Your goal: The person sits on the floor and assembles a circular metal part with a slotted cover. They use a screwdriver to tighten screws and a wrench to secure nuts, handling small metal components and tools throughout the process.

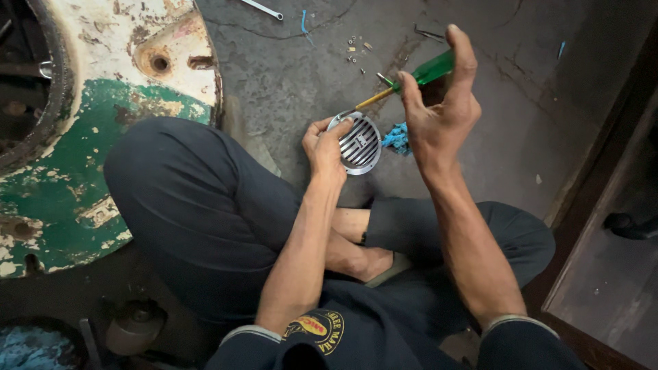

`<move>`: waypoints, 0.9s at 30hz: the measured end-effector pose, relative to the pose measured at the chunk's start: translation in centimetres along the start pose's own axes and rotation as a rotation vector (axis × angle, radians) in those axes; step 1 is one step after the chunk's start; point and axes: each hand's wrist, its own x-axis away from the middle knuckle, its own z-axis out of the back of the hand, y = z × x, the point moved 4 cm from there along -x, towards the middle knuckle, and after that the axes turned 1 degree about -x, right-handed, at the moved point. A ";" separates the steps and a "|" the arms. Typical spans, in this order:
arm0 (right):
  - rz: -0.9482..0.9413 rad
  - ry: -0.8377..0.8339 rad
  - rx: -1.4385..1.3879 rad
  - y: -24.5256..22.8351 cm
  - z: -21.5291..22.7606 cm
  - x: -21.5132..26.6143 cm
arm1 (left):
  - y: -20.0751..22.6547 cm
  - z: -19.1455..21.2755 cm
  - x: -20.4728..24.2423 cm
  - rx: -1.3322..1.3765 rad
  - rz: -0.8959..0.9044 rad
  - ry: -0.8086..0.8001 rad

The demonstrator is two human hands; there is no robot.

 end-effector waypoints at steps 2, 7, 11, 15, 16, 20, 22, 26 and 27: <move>0.021 -0.003 0.020 -0.4 0.1 -0.1 | 0.1 0.0 0.0 -0.006 -0.009 -0.001; 0.124 0.040 0.070 -1.3 0.1 -0.2 | -0.1 0.0 0.0 0.023 0.006 -0.003; 0.036 0.016 0.056 -0.7 -0.1 -0.2 | -0.2 0.0 -0.1 0.028 -0.005 -0.010; 0.023 0.017 0.064 -0.3 -0.1 0.0 | -0.2 0.2 -0.1 0.014 0.003 -0.003; 0.023 0.020 0.081 -0.2 -0.2 0.0 | -0.2 0.1 -0.1 0.015 0.004 -0.001; 0.042 0.017 0.068 -0.2 -0.2 0.4 | -0.2 0.1 -0.1 0.014 0.014 0.012; 0.042 -0.004 0.030 -0.3 -0.1 0.5 | -0.3 0.1 -0.1 0.013 0.010 0.014; -0.024 -0.065 -0.181 -0.4 0.5 0.6 | -0.3 0.1 -0.3 0.035 -0.002 -0.004; -0.049 -0.080 -0.241 -0.5 0.7 0.5 | -0.4 0.1 -0.3 0.031 0.010 0.001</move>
